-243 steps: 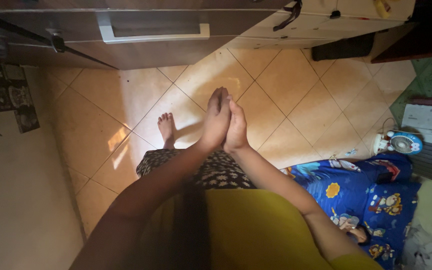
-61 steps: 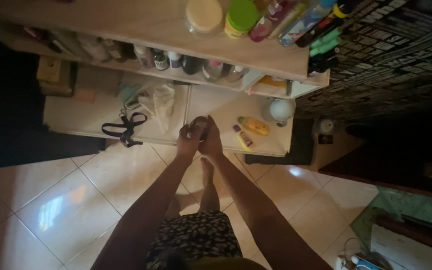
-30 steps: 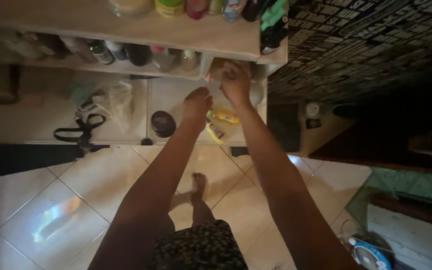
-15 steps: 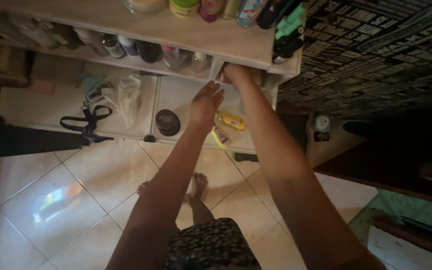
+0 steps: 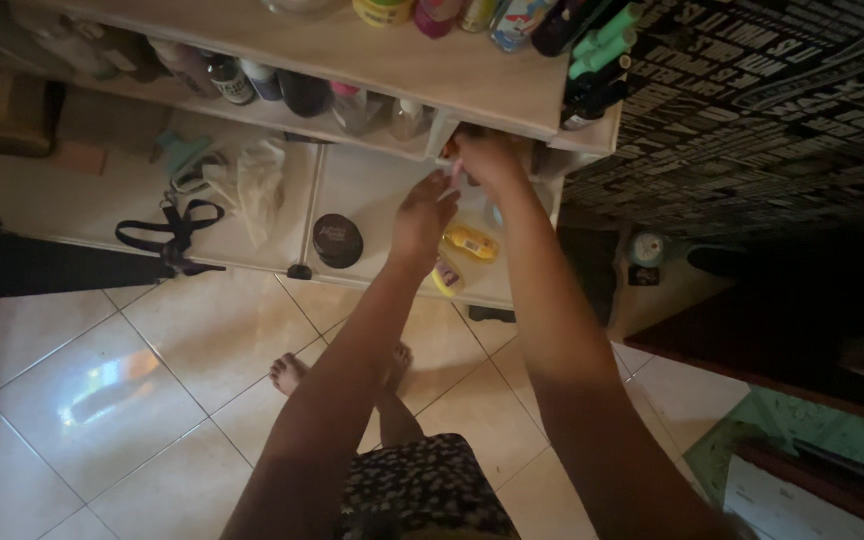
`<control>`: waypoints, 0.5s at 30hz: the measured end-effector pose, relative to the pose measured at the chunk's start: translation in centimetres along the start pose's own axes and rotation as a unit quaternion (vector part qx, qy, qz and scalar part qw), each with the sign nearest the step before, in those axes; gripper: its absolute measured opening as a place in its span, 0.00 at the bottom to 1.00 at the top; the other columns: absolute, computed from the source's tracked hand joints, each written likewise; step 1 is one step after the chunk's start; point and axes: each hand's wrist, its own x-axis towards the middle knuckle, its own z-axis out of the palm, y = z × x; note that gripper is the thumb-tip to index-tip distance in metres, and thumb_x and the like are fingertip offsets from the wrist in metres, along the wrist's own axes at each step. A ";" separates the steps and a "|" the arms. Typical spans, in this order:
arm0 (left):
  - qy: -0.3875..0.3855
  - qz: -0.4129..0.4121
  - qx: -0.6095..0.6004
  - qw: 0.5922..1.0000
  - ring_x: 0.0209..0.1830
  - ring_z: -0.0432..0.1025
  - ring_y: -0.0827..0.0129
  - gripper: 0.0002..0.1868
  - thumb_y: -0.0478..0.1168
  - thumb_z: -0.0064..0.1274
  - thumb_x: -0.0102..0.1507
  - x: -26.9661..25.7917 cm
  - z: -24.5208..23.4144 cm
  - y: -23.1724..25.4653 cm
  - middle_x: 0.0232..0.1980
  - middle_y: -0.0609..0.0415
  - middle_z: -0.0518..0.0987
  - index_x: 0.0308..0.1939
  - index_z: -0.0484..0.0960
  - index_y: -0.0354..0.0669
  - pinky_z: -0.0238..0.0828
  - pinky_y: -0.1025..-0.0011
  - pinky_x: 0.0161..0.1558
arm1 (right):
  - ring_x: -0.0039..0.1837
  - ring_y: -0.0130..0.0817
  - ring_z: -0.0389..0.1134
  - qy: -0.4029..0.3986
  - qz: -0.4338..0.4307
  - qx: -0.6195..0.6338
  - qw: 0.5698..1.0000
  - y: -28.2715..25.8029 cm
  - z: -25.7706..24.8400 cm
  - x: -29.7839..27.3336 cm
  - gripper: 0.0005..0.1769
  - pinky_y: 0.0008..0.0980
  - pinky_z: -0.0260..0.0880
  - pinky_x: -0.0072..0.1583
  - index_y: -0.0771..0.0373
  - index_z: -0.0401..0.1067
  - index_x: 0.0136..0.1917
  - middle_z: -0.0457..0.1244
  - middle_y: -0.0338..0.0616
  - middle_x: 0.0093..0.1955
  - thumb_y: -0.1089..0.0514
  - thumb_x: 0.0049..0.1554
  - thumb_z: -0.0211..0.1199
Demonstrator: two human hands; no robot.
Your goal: The person wipes the surfaces of several bottles and tubes with a white cloth, then places them on a shelf. The person handles pink pump bottles, a yellow tube, and a purple bottle, arranging them on the top shelf of a white cabinet.
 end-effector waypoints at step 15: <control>-0.036 -0.010 0.021 0.999 0.47 0.71 0.67 0.24 0.54 0.44 0.75 -3.4 0.0 1.8 0.49 0.51 0.75 0.59 0.75 0.35 0.72 0.66 0.49 | 0.40 0.29 0.69 -0.148 -0.011 0.079 0.986 2.1 0.2 -9.1 0.13 0.30 0.70 0.41 0.64 0.71 0.57 0.68 0.41 0.42 0.56 0.64 0.53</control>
